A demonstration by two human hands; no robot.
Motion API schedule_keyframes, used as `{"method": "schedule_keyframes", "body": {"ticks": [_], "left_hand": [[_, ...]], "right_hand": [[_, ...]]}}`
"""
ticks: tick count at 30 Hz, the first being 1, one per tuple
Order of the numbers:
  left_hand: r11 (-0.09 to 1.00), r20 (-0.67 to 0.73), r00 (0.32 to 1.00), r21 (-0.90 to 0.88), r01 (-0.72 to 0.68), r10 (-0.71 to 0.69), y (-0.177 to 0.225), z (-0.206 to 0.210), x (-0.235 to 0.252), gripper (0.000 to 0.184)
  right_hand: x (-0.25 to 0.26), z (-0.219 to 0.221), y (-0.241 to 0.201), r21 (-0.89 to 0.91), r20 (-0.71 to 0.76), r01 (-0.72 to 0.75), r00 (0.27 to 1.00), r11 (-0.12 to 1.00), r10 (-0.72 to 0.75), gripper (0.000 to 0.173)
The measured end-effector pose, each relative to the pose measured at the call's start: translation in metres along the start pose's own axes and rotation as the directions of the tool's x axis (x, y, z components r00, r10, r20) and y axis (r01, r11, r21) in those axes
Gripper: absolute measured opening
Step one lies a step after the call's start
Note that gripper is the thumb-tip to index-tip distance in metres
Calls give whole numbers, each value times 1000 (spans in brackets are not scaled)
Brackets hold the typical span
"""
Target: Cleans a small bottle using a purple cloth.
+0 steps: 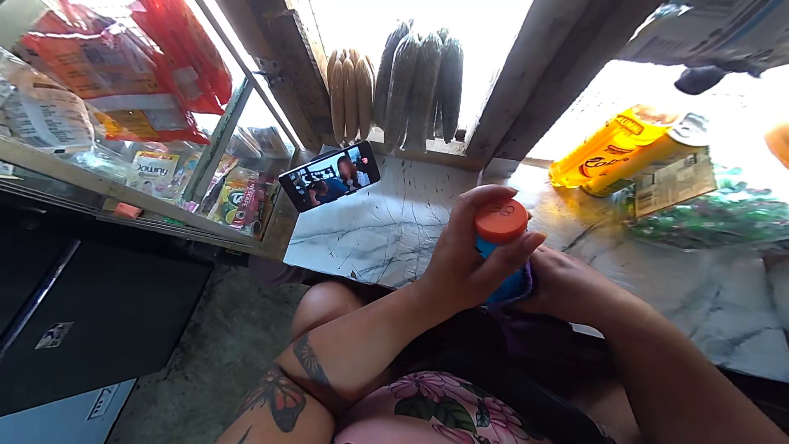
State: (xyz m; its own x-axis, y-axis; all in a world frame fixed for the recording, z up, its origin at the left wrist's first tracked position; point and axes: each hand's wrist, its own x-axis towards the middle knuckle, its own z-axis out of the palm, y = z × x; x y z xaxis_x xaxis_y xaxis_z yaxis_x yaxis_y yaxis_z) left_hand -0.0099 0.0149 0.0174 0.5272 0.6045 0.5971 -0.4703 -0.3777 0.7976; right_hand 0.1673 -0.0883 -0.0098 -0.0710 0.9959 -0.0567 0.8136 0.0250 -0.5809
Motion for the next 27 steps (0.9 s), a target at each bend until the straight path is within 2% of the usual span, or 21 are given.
{"method": "schedule_keyframes", "body": {"ticks": [6, 9, 12, 14, 17, 27], "left_hand": [[1000, 19, 1000, -20, -18, 18, 0, 0, -1, 43], [1000, 36, 999, -14, -17, 17, 0, 0, -1, 43], [999, 47, 998, -13, -42, 43, 1, 1, -2, 43], [999, 52, 997, 2, -48, 48, 1, -1, -2, 42], [999, 47, 998, 0, -39, 39, 1, -2, -2, 41], [1000, 30, 999, -15, -13, 13, 0, -3, -2, 43]], "right_hand": [[-1, 0, -4, 44, -199, 83, 977, 996, -73, 60], [-2, 1, -15, 75, -326, 63, 945, 995, -35, 53], [-3, 3, -25, 113, -394, 54, 919, 992, -6, 54], [-2, 4, -27, 151, -373, 47, 928, 987, 13, 61], [0, 1, -22, 166, -263, 40, 965, 985, 5, 69], [3, -9, -6, 170, 55, -72, 996, 983, 64, 69]]}}
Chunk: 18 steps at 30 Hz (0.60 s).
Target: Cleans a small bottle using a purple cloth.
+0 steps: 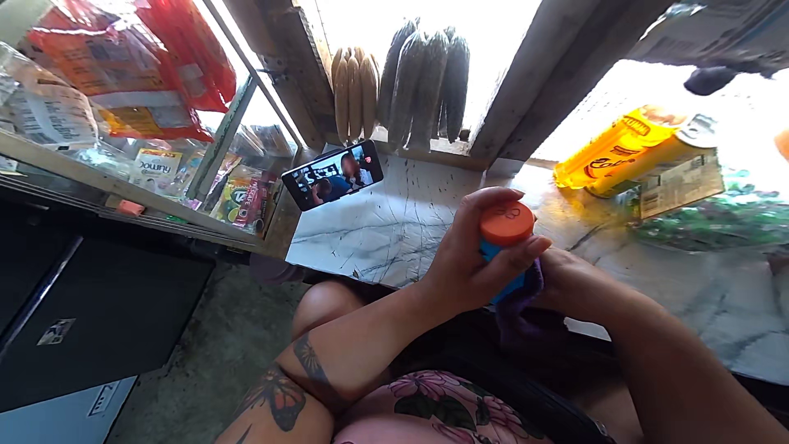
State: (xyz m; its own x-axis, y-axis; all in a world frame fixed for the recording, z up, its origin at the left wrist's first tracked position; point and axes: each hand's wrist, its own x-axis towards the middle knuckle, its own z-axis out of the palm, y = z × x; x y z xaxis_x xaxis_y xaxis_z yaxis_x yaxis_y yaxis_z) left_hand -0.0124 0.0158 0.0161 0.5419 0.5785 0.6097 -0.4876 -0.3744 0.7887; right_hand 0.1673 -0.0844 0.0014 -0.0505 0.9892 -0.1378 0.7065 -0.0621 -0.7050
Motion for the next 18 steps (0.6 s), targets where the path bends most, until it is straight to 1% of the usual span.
{"method": "schedule_keyframes", "body": {"ticks": [5, 9, 12, 14, 16, 18], "left_hand": [[1000, 8, 1000, 3, -8, 8, 0, 2, 0, 43], [1000, 20, 1000, -26, -14, 15, -1, 1, 0, 43], [994, 21, 1000, -109, -5, 8, -1, 1, 0, 40], [984, 26, 1000, -180, -10, 15, -1, 1, -1, 38], [960, 47, 998, -281, -14, 28, -2, 1, -1, 35], [939, 86, 995, -343, -8, 40, -3, 1, -2, 35]], "right_hand": [[1, 3, 8, -7, 28, 32, 999, 999, -31, 72], [1, 3, 7, -53, 21, 34, 999, 998, -33, 71], [1, 2, 4, -45, 15, 39, 999, 998, -38, 68], [0, 2, 3, 9, -2, 72, 997, 997, -72, 63], [0, 5, 5, 61, -43, 145, 989, 988, -142, 57], [1, 8, 6, 130, -85, 232, 971, 964, -222, 51]]}}
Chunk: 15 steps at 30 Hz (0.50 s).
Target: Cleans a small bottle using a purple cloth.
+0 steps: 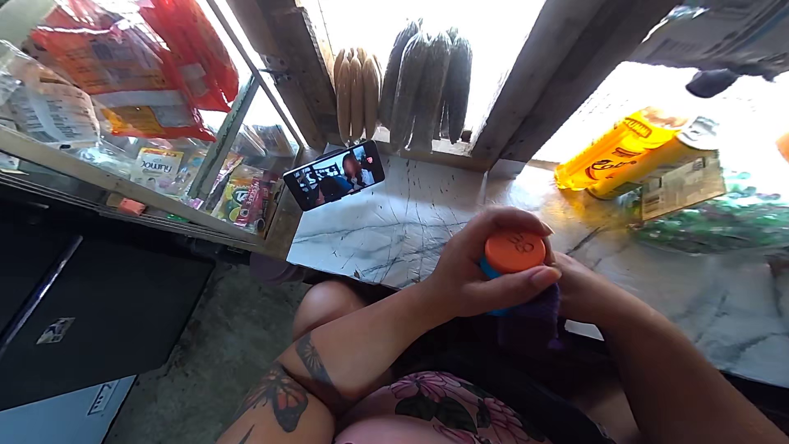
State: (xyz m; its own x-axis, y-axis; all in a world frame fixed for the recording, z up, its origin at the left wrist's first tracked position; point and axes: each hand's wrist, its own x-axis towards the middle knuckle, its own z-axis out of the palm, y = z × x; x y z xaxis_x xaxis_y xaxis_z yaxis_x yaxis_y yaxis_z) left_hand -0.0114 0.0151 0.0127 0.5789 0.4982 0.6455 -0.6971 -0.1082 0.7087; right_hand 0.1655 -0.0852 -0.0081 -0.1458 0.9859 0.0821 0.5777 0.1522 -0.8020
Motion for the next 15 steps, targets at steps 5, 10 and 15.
{"method": "schedule_keyframes", "body": {"ticks": [5, 10, 15], "left_hand": [[1000, 51, 999, -3, -17, 17, -1, -2, -1, 39], [997, 27, 999, 73, -32, 31, 0, -3, 0, 42], [988, -39, 999, 152, -19, 25, 1, -7, 2, 46]], "right_hand": [[4, -1, -26, 128, -59, 41, 998, 991, -33, 38], [23, -13, -88, 400, 30, -258, 963, 879, 269, 34], [5, 17, 5, 262, 7, 72, 997, 962, -77, 59]]}}
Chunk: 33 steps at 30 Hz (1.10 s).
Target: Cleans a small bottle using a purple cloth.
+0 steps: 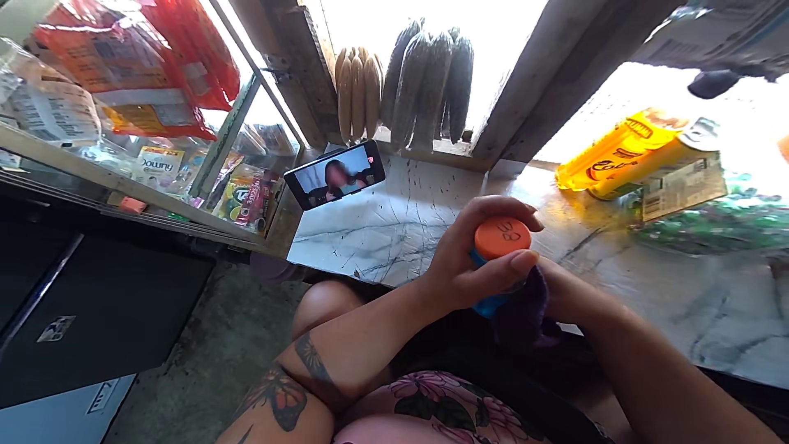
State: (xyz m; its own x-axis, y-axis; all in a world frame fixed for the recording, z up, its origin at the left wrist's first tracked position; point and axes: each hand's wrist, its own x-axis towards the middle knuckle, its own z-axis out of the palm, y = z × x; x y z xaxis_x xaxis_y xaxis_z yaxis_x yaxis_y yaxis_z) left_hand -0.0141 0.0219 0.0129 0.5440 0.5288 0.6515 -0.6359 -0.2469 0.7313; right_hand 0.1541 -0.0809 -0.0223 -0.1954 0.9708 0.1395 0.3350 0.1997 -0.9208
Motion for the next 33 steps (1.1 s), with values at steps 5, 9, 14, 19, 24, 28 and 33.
{"method": "schedule_keyframes", "body": {"ticks": [5, 9, 14, 19, 24, 28, 33], "left_hand": [[998, -79, 996, 38, 52, -49, -1, 0, 2, 45], [989, -190, 974, 63, 135, -121, 1, 0, 2, 44], [976, -276, 942, 43, 211, -191, 6, 2, 3, 41], [984, -248, 957, 56, 169, -150, 7, 0, 5, 44], [988, -174, 981, 114, 102, -81, 4, 0, 7, 46], [984, -180, 976, 107, 141, -120, 4, -3, 9, 47], [987, -177, 975, 68, 148, -134, 5, -3, 8, 44]], "right_hand": [[1, -2, -1, -173, 35, -139, 988, 975, 148, 72], [1, -1, -2, -227, 46, -214, 972, 950, 230, 81], [1, 0, -5, -264, 30, -237, 967, 935, 254, 81], [-3, 2, 0, -281, -60, -160, 987, 946, 149, 78], [-3, -5, 1, -345, -138, -204, 977, 916, 165, 75], [-3, -9, 2, -382, -118, -140, 988, 913, 103, 72], [-4, -15, 6, -415, -60, -74, 997, 907, 54, 60]]}}
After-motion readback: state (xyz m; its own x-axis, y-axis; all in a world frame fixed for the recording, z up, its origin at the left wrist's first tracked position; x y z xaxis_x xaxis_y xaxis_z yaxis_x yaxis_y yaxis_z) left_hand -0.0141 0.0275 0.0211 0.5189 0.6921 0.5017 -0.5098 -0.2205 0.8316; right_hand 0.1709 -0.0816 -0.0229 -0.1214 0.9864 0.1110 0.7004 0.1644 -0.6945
